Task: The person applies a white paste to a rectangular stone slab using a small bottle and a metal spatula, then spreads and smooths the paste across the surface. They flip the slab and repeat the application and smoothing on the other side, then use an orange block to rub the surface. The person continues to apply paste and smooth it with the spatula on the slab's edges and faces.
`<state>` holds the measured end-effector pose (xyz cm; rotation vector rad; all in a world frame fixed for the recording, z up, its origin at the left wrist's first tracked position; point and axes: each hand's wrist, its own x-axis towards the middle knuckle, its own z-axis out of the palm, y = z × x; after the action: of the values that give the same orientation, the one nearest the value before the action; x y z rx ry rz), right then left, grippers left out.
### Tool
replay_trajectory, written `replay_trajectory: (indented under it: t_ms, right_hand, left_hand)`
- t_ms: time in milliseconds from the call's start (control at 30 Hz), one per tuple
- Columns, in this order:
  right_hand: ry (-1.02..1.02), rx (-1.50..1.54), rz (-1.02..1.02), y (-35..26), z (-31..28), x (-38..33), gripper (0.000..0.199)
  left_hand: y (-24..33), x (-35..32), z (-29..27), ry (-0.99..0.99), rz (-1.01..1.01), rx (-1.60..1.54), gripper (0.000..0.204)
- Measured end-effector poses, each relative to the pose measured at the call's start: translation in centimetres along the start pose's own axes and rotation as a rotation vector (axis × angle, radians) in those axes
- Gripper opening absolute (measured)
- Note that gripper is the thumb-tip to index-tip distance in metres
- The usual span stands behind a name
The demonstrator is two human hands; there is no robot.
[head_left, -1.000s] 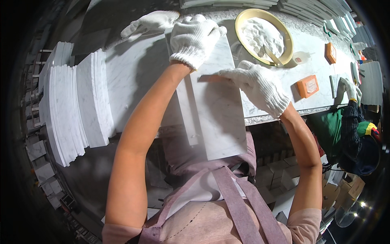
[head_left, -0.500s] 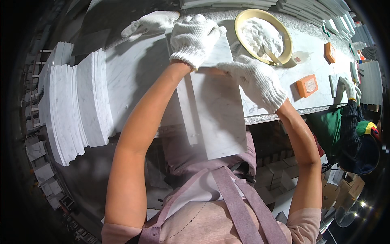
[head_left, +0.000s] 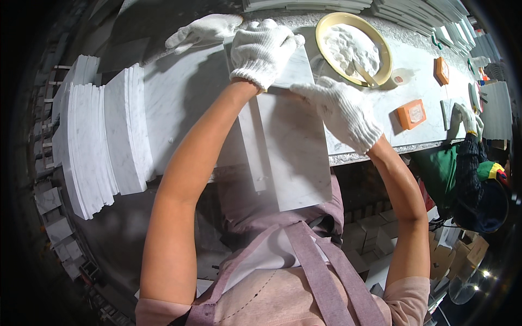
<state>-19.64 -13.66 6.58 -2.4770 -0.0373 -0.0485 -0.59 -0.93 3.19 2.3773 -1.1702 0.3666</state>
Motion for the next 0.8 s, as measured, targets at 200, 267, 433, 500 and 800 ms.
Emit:
replay_trajectory:
  t_ms: [200, 267, 433, 500, 800]
  right_hand:
    - [-0.153, -0.132, -0.005, 0.3, -0.1, -0.3, 0.039]
    - [-0.03, -0.017, -0.012, 0.2, -0.2, 0.1, 0.037]
    - [-0.162, -0.067, 0.025, 0.2, -0.6, 0.4, 0.036]
    - [-0.137, -0.078, -0.046, 0.4, -0.8, 0.4, 0.035]
    - [-0.157, -0.125, -0.04, 0.0, -1.3, 0.9, 0.041]
  left_hand:
    - [0.2, 0.1, 0.1, 0.014, -0.007, -0.046, 0.033]
    - [0.2, 0.1, 0.1, -0.025, -0.044, 0.001, 0.032]
    - [0.2, 0.1, -0.2, 0.012, -0.003, 0.012, 0.03]
    - [0.2, 0.1, -0.2, -0.047, -0.063, -0.047, 0.025]
    - [0.1, 0.1, -0.1, -0.023, -0.041, -0.036, 0.028]
